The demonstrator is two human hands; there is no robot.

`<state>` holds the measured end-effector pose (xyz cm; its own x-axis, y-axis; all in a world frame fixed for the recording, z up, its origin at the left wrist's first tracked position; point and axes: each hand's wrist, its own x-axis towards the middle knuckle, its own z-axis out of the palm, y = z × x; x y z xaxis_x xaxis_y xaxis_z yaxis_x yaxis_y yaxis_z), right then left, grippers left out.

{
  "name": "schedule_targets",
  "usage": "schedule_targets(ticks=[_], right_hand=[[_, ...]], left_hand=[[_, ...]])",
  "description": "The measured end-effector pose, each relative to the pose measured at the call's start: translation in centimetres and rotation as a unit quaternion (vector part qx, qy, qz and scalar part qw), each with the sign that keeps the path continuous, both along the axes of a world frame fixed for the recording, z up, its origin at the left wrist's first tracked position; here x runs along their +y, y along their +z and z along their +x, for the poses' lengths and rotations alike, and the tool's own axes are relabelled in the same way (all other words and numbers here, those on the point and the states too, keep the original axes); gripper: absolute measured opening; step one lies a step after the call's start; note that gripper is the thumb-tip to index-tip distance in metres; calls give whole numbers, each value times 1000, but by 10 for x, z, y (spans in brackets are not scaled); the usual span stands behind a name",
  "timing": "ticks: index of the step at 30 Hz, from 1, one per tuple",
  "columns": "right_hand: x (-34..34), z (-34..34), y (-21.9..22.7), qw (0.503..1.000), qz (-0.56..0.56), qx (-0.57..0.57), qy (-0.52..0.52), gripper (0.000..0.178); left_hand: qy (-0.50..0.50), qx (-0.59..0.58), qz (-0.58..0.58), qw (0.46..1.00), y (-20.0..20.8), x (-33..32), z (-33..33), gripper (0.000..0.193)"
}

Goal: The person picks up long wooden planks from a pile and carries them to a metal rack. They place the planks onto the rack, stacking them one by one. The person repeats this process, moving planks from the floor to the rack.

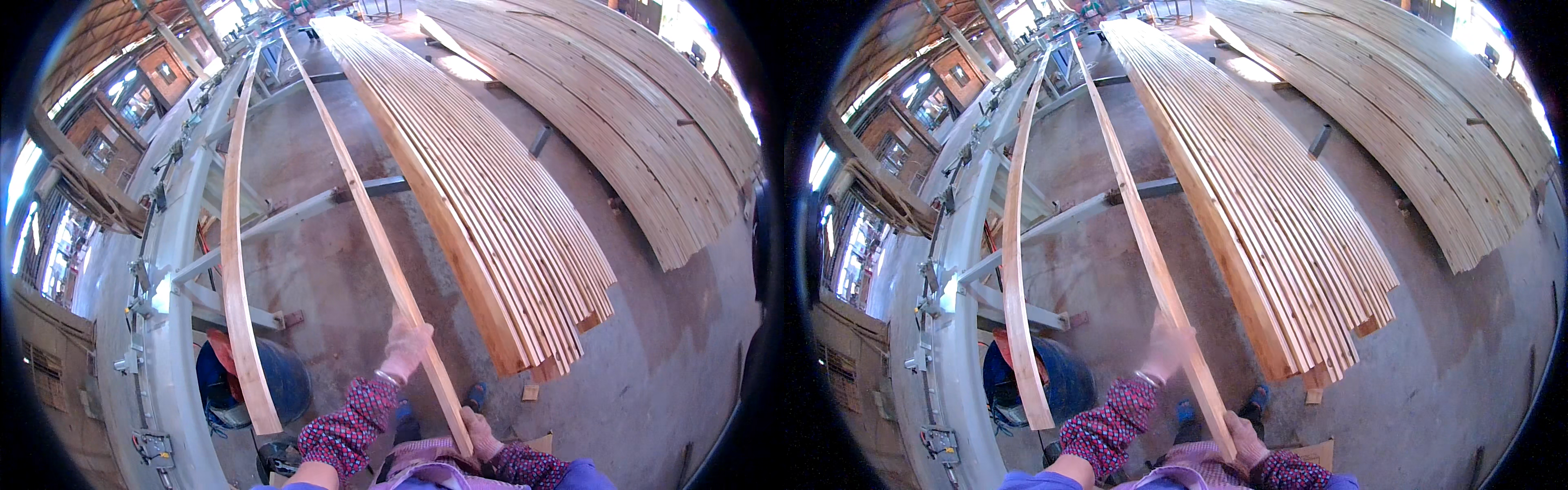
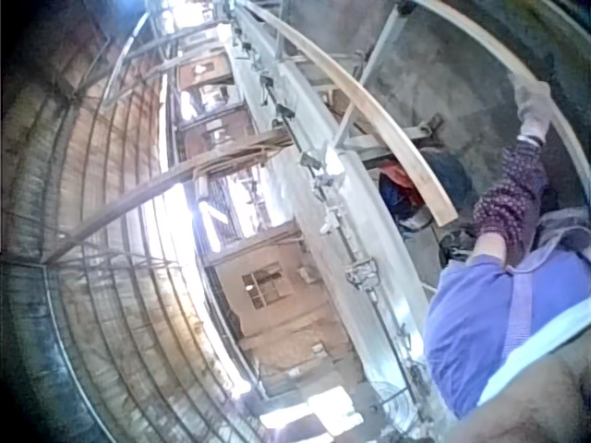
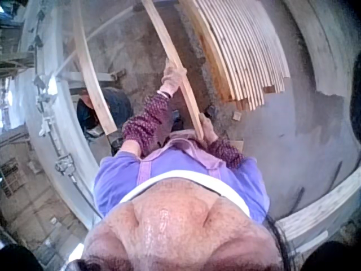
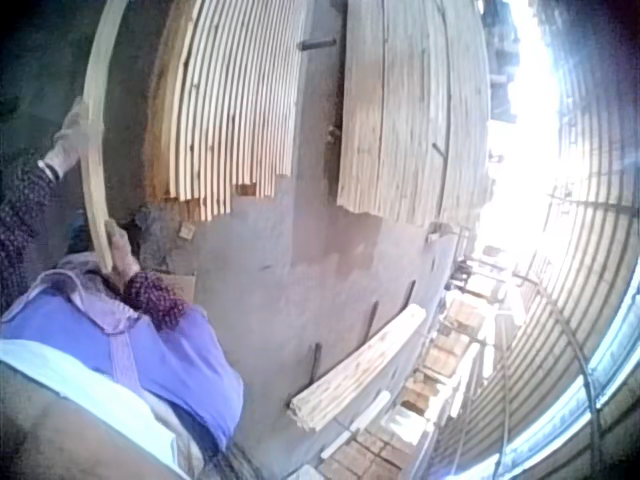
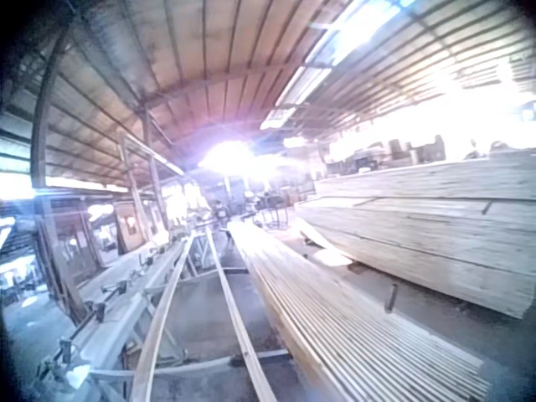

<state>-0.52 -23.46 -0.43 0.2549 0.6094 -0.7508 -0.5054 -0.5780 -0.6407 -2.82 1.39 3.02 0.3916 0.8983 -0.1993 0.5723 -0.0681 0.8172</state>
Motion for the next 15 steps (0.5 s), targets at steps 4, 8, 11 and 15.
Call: schedule_targets(ticks=[4,8,11,15], right_hand=[[15,-16,-47,983,64,158,-65,48],[35,-8,-41,954,33,283,-92,56],[41,13,-28,948,130,282,-76,60],[26,71,-61,932,154,307,-112,50]], left_hand=[[-6,44,-35,998,20,25,8,63],[-24,107,9,994,10,45,17,72],[-86,135,-17,987,19,56,45,91],[-82,63,-66,992,29,44,92,94]])
